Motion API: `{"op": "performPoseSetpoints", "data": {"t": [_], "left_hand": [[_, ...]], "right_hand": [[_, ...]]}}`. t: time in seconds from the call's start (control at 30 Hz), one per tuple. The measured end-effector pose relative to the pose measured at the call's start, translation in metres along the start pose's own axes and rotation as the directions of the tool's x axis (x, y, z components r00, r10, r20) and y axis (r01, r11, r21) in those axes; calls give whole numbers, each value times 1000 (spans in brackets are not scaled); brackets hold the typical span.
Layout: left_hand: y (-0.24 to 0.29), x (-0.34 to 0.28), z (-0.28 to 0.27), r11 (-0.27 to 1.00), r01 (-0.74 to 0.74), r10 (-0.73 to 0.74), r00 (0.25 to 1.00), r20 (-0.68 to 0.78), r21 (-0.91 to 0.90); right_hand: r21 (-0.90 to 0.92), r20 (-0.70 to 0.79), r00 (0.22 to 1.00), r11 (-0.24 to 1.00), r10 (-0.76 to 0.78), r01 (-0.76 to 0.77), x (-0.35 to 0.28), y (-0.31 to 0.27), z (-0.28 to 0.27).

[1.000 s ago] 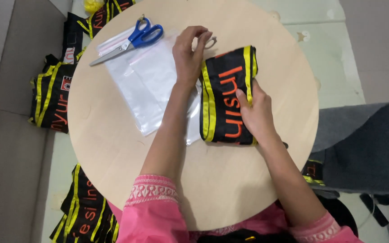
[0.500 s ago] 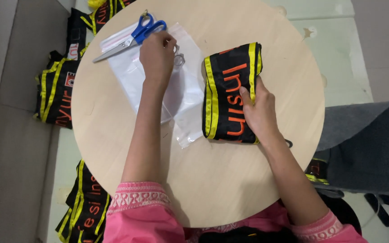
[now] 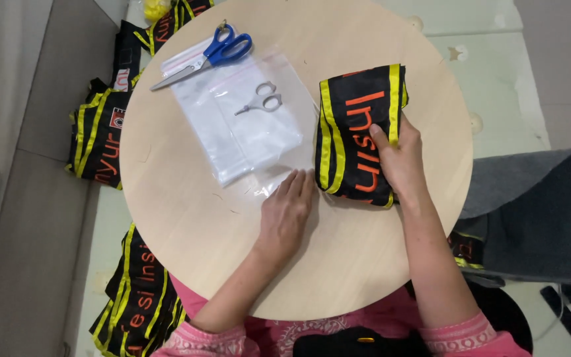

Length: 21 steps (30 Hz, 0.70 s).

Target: Trimming loose threads from a sash using snips, folding the sash, and placing it into a plastic bag for packaging.

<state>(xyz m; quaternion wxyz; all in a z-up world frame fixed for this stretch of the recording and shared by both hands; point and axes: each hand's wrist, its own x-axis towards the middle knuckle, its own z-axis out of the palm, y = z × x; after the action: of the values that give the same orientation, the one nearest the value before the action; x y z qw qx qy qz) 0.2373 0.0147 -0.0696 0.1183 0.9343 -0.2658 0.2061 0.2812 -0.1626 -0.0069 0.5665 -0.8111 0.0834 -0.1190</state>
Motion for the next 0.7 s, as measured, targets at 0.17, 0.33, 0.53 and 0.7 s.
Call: {"op": "performPoseSetpoints", "data": {"t": [0.17, 0.33, 0.53, 0.7], "left_hand": [[-36, 6, 22, 976, -9, 52, 979, -196, 216], [-33, 27, -8, 980, 54, -47, 998, -41, 190], [-32, 16, -21, 992, -17, 32, 993, -117, 125], [-43, 20, -43, 999, -37, 41, 984, -176, 22]], "right_hand": [[66, -10, 1000, 998, 21, -20, -1, -2, -2], [55, -32, 999, 998, 4, -2, 2, 5, -3], [81, -44, 999, 997, -1, 4, 3, 11, -5], [213, -69, 996, 976, 53, -37, 3, 16, -6]]}}
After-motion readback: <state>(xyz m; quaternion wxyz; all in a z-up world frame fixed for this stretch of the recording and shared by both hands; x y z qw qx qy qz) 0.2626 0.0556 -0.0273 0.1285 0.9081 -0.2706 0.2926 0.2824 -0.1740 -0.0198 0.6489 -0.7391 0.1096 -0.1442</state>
